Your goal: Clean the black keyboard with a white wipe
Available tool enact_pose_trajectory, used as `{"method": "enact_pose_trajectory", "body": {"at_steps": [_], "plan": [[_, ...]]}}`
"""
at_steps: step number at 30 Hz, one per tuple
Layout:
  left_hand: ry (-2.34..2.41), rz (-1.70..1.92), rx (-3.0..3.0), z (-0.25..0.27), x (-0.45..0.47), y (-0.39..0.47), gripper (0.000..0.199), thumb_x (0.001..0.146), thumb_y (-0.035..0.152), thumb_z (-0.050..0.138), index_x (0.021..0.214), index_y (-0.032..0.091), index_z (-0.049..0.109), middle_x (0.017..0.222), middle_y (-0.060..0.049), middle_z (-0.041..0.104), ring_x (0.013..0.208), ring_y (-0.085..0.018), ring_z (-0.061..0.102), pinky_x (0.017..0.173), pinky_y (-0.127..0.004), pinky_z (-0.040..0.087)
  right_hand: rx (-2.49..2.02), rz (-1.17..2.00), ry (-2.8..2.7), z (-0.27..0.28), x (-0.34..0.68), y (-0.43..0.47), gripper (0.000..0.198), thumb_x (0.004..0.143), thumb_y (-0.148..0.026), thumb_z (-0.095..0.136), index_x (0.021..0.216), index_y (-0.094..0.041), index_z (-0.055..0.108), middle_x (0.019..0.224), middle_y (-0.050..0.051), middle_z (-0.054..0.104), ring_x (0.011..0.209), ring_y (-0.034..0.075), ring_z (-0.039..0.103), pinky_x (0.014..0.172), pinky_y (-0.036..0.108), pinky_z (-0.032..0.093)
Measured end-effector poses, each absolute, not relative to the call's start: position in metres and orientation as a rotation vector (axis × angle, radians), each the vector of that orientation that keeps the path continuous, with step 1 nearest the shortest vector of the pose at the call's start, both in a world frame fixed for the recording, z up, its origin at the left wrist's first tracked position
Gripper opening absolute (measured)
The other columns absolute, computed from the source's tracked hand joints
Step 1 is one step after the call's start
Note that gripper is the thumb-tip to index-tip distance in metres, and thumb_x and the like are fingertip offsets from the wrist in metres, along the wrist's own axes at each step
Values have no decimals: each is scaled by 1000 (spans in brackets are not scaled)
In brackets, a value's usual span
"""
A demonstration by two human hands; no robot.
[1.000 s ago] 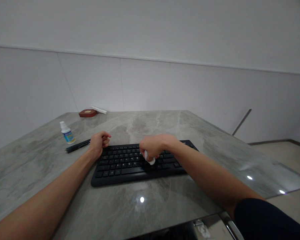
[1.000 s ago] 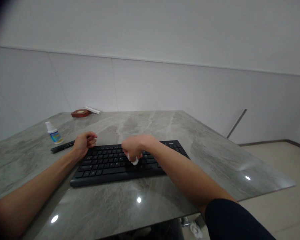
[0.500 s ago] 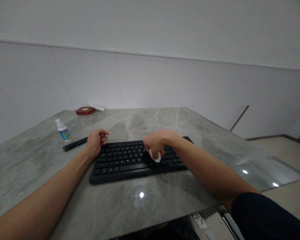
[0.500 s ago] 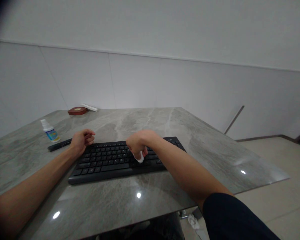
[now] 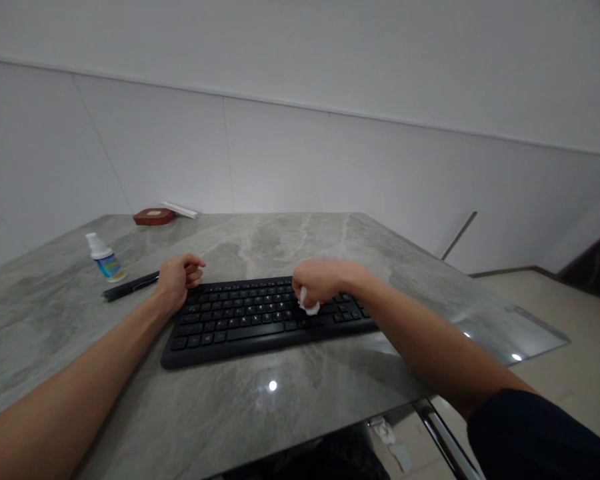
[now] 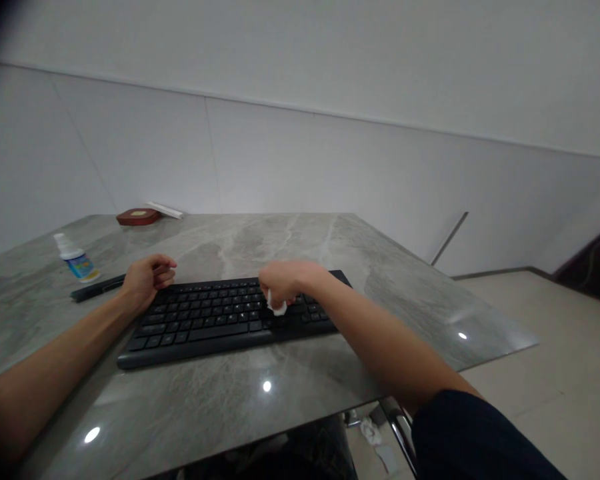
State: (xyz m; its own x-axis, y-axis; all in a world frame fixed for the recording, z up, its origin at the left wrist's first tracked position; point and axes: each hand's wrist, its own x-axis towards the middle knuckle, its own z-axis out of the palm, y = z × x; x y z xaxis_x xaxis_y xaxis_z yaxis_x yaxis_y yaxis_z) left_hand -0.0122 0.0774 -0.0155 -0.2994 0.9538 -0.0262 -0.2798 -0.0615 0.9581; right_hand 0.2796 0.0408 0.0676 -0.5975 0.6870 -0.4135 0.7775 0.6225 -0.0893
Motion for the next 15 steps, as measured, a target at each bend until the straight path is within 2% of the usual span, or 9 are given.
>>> {"method": "enact_pose_trajectory", "body": {"at_steps": [2,4,7,11,15], "plan": [[1188,1564,835,-16,-12,78,10,55,14,58,50,15,49,39,10,23,30,-2,19,29,-15,15,1099,-323,2773,57,297,34,19,76,-13,68,93,-14,77,91,9,77,87,22,71,78,28,50],[1188,1567,828,-16,-13,78,10,54,14,58,50,15,49,39,10,24,30,-2,19,29,-15,15,1101,-323,2947,45,312,27,18,79,-11,63,92,-13,77,95,10,76,90,21,70,83,27,49],[1190,1572,826,-16,-13,77,11,53,13,59,48,14,50,39,9,24,29,-2,20,29,-15,15,1093,-444,3052,31,330,23,17,77,-8,64,87,-13,76,90,8,76,83,18,69,80,25,50],[1194,1570,842,-16,-13,77,11,53,14,59,47,14,51,39,9,23,29,-2,19,28,-15,16,1263,-336,3137,22,336,30,16,77,-8,62,85,-13,76,88,10,75,84,20,68,82,29,50],[1198,1572,855,-16,-13,78,10,53,15,60,46,14,52,39,9,23,29,-2,20,28,-15,16,1130,-449,3175,20,338,35,17,76,-5,62,84,-12,76,87,9,74,81,18,68,80,27,50]]}}
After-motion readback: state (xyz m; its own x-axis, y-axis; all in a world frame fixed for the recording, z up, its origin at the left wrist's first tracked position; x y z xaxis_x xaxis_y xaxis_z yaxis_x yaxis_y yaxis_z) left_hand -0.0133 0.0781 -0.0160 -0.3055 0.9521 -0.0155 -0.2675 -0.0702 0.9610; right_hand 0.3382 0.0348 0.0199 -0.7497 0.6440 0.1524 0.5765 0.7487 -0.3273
